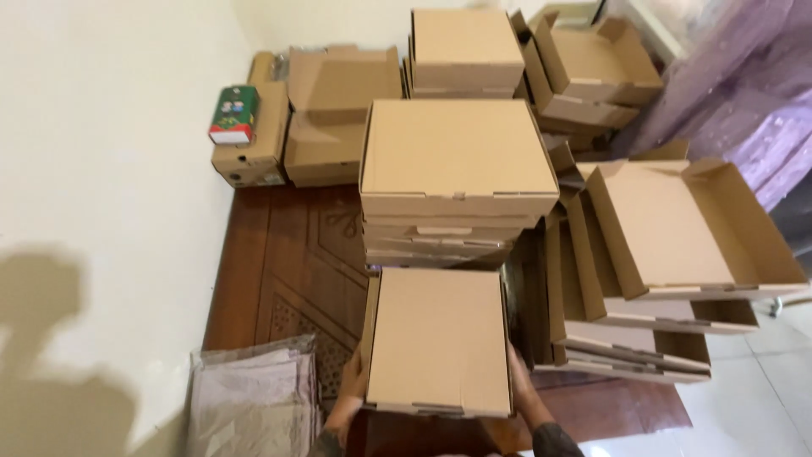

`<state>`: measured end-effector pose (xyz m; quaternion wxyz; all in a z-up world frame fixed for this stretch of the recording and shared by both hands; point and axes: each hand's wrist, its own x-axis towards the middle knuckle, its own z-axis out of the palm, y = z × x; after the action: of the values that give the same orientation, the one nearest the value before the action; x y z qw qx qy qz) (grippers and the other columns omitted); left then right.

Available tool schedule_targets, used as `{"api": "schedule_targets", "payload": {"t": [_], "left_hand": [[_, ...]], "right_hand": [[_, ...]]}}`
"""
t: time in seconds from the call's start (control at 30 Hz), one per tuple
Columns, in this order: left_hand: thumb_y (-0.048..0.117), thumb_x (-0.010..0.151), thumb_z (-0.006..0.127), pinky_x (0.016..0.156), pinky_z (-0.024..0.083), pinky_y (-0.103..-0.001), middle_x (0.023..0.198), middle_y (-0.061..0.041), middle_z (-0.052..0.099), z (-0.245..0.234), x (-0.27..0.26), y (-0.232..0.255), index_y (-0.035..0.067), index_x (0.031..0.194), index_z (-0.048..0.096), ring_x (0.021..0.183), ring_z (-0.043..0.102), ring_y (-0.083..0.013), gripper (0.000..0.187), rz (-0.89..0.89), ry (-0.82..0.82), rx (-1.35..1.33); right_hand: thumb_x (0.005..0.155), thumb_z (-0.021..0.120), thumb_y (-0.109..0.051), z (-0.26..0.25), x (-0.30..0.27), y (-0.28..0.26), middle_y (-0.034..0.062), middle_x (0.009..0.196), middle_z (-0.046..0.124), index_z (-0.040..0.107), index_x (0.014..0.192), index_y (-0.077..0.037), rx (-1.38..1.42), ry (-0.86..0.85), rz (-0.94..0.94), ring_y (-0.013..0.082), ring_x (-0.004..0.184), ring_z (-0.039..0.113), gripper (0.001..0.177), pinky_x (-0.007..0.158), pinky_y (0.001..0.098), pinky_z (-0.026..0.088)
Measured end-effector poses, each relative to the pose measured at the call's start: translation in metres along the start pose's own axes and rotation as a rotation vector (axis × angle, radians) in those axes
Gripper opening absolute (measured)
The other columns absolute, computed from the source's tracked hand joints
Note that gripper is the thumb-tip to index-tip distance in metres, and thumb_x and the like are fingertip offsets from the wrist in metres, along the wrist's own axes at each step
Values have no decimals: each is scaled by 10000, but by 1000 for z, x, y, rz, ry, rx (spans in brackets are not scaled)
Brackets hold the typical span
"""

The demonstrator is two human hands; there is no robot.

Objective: Packaging folded clothes into cardboard boxes for shipping or storage.

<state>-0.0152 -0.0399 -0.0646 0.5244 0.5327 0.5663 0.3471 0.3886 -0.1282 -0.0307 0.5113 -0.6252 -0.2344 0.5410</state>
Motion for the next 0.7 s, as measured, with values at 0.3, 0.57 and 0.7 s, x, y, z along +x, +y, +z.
{"api": "schedule_targets", "payload": {"t": [0.3,0.57,0.7], "left_hand": [[469,983,552,1240,266,-420,1695,-76,255,-46,-24,-4,220,1645,202,1561,241,-284,788,-517,-99,-311],[470,958,523,1227,245,-414,1670,-153,280,-163,-82,-38,119,1613,257,1543,258,-312,789,-18,279,12],[476,959,487,1210,254,-429,1650,-169,288,-192,-137,105,128,1618,228,1524,279,-327,789,-8,353,26]], "right_hand": [[961,409,-628,31,-16,-29,198,1467,564,469,1508,-25,-53,101,47,327,1317,545,816,1067,449,453],[986,378,-627,114,36,17,143,1541,464,397,1547,-47,-169,-239,-266,292,1408,437,807,1145,408,364],[997,447,-578,142,82,-3,155,1543,464,373,1549,-34,-109,-441,-428,291,1408,424,778,1146,399,354]]}}
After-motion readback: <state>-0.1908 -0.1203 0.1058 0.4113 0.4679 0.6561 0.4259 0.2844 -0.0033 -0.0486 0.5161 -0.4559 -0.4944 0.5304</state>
